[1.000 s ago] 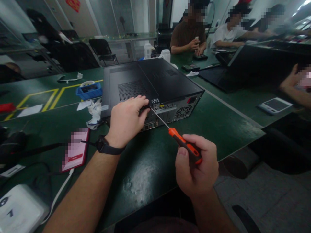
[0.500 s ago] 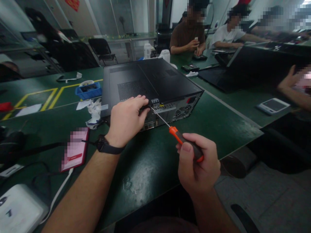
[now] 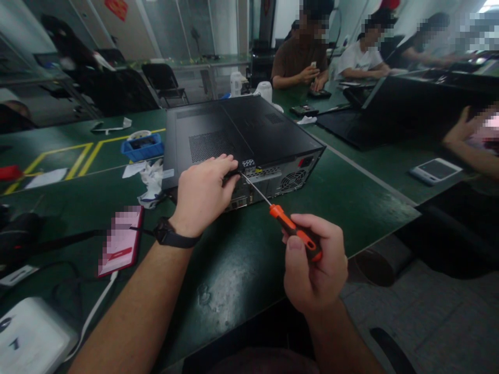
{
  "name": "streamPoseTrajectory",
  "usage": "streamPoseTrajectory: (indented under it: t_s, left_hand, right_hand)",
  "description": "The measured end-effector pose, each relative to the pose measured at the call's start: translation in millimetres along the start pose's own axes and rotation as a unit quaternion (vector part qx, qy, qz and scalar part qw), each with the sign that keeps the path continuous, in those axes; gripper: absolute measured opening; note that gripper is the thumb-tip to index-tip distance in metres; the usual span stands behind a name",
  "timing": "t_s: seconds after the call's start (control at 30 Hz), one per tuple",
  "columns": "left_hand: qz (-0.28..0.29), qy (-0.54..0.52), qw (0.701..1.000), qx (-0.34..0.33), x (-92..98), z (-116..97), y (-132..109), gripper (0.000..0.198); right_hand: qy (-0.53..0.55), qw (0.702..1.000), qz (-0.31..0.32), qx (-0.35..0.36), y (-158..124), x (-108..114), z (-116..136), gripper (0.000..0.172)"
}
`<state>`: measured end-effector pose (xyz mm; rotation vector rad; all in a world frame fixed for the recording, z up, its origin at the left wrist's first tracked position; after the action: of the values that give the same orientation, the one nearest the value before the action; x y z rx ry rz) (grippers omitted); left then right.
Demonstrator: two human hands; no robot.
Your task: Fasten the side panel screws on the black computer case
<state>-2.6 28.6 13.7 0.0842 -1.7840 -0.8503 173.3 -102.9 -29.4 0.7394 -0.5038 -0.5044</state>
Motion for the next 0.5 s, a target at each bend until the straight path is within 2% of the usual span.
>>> streamPoseTrajectory:
  t_s: [0.1, 0.27, 0.5]
  left_hand:
    - [0.0, 0.001, 1.0, 0.001, 0.1, 0.0, -0.2, 0.025]
    - [-0.001, 0.005, 1.0, 0.002, 0.7, -0.9, 0.0, 0.025]
    - [0.006, 0.009, 1.0, 0.006, 0.6, -1.0, 0.1, 0.025]
  right_hand:
    - [-0.005, 1.0, -0.006, 0.016, 0.9, -0.3, 1.8, 0.026]
    - [0.004, 1.0, -0.004, 0.002, 1.1, 0.9, 0.4, 0.025]
    - [-0.006, 0.999, -0.012, 0.036, 3.1, 0.4, 1.8, 0.027]
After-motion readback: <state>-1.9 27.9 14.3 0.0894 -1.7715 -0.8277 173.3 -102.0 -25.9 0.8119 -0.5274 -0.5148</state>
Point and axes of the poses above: each hand's wrist, its own y-axis towards the middle knuckle, its own x-axis out of the back of the hand, z = x × y, the point moved 1 cm from there along y, towards the middle knuckle, and after that the axes turned 4 degrees about y, right-handed, at the moved point
